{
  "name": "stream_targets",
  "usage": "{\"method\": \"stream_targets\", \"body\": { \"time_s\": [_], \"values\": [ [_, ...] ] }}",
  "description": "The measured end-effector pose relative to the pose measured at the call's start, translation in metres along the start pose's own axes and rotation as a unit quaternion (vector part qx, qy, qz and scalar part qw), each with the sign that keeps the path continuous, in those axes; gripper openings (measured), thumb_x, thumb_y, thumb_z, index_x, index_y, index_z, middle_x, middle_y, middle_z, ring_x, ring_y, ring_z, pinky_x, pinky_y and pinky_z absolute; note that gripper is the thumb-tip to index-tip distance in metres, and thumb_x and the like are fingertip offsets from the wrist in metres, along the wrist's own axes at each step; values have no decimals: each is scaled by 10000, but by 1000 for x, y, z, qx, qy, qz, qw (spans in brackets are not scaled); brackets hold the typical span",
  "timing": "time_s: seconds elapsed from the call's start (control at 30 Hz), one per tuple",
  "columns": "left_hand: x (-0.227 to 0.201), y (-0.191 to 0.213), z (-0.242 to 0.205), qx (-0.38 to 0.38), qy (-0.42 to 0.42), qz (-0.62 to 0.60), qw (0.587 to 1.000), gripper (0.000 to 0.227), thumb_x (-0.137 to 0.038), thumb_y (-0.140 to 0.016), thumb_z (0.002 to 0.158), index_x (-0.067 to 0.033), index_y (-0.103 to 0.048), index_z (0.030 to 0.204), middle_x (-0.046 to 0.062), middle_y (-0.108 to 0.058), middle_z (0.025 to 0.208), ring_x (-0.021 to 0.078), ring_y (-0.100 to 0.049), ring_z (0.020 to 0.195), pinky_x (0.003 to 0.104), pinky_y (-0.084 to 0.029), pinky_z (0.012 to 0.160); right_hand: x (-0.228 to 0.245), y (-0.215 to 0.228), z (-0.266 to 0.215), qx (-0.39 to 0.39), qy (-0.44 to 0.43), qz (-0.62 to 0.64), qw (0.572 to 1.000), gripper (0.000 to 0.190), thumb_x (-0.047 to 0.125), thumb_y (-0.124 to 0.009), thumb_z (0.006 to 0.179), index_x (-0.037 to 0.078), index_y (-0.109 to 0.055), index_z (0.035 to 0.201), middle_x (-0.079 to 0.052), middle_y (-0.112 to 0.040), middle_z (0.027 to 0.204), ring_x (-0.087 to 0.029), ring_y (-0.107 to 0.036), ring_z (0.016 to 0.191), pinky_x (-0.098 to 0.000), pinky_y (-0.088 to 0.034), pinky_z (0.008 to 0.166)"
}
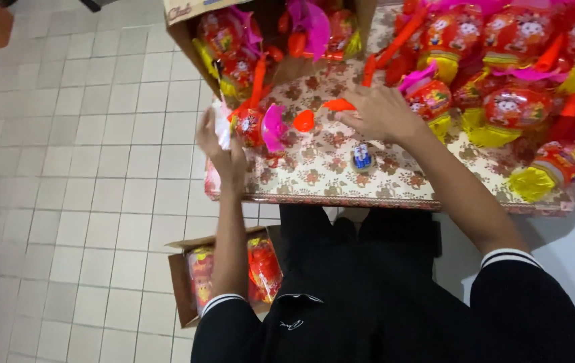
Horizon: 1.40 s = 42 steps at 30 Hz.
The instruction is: Assembling small decorative lanterns and packing them into a cardboard box.
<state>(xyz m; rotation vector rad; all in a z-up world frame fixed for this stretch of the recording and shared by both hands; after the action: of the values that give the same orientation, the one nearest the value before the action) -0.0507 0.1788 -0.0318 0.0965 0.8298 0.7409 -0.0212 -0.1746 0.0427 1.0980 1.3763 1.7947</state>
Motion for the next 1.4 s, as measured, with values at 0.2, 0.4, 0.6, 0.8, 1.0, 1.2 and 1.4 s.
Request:
{"method": "stream_targets", "body": {
  "time_s": [0.2, 0.4, 0.6, 0.8, 1.0, 1.2, 1.4],
  "values": [
    [-70, -101, 22, -73, -333, 74, 937, 390, -155, -532, 848, -178, -761, 1163, 94, -658, 1089, 308, -639, 954, 443, -525, 875, -19, -18, -6, -101, 80, 22, 991, 280, 320, -531, 1011, 107, -661, 1139, -173, -706, 1032, -420, -704, 975, -504, -557, 796],
    [-99, -169, 22, 131, -366, 232, 892, 226, -184, -589, 880, -144, -668, 1088, 42, -661, 974, 254, -623, 949, 415, -484, 757, -63, -62, 10, -257, 56, -87, 961, 315, 419, -451, 1069, 207, -662, 970, 10, -579, 820, -227, -631, 850, -372, -498, 682],
    [-100, -200, 27, 111, -336, 163, 921, 363, -276, -518, 1052, -91, -538, 1364, 92, -595, 1148, 275, -636, 994, 396, -527, 852, -44, -15, 11, -273, 76, -87, 955, 296, 322, -484, 1096, 113, -694, 1087, -58, -582, 928, -281, -571, 904, -395, -425, 727],
    [-65, -209, 11, 128, -336, 109, 927, 297, -118, -502, 1006, -30, -599, 1272, 115, -574, 977, 295, -611, 866, 390, -495, 706, -45, -25, 16, -283, 130, -89, 946, 283, 378, -558, 1078, 145, -713, 1122, -46, -630, 967, -262, -576, 979, -424, -423, 890],
    [-50, -200, -3, 145, -295, 43, 944, 362, -355, -415, 1080, -82, -649, 1130, 48, -548, 857, 259, -589, 802, 390, -450, 707, -59, -63, 11, -363, 164, -140, 906, 296, 392, -595, 1055, 160, -741, 1166, -45, -647, 1032, -240, -593, 1019, -453, -421, 994],
    [-68, -194, 1, 128, -265, -1, 956, 305, -339, -534, 1053, -107, -640, 1219, 29, -602, 964, 239, -624, 891, 352, -470, 755, -37, -39, -5, -389, 118, -100, 908, 453, 483, -624, 1018, 187, -704, 1351, -77, -686, 1047, -253, -668, 973, -472, -489, 922],
    [-94, -174, 13, 120, -243, -70, 960, 297, -328, -577, 1039, -93, -660, 1201, 56, -634, 972, 263, -653, 885, 366, -484, 747, -37, -29, -10, -418, 89, -65, 902, 293, 381, -592, 1099, 153, -774, 1125, -34, -623, 960, -240, -606, 966, -444, -386, 919]
  ]
}}
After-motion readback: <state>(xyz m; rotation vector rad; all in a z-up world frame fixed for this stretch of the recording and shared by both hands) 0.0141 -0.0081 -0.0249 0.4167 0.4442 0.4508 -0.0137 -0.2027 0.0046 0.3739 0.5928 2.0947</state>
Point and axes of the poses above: each hand's wrist, its own z-axis towards the middle knuckle, its own y-axis out of the back of the hand, x = y × z, the point moved 2 cm from there along z, towards the middle knuckle
